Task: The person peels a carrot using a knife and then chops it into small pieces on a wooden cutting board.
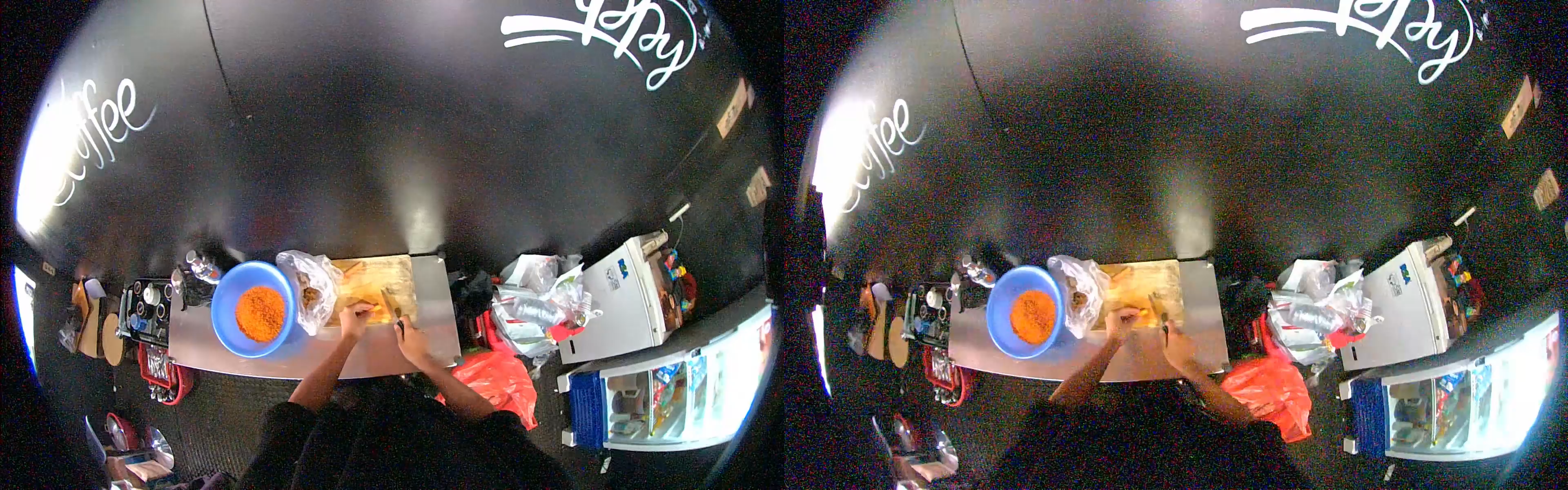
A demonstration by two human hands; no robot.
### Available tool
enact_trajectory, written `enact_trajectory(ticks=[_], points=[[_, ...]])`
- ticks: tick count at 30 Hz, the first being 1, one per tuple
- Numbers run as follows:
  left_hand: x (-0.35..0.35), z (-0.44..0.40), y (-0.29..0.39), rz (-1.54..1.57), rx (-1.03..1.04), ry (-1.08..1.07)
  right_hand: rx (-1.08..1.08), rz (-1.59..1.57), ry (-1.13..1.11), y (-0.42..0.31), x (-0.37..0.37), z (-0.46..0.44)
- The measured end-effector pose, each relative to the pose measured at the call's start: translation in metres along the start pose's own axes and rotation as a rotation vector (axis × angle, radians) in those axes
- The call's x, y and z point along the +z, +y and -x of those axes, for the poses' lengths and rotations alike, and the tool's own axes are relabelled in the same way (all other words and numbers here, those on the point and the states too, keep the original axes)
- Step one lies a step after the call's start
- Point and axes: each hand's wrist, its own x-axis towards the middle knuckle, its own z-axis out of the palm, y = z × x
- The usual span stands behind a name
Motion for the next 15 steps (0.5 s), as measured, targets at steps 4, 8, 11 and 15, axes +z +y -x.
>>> enact_trajectory(ticks=[4, 8, 11, 15], points=[[0.016, -0.003, 0.0, -0.046, 0.175, -0.092, 0.057, 0.128, -0.068, 0.007, 0.009, 0.004], [0.012, 0.006, 0.011, -0.208, 0.15, -0.083, -0.01, 0.27, -0.078, 0.013, 0.015, 0.002], [0.013, 0.007, 0.005, -0.252, 0.282, -0.05, -0.007, 0.318, -0.112, 0.015, 0.014, -0.004], [0.014, 0.009, -0.003, -0.37, 0.487, -0.018, -0.039, 0.287, -0.163, 0.006, -0.005, -0.011]])
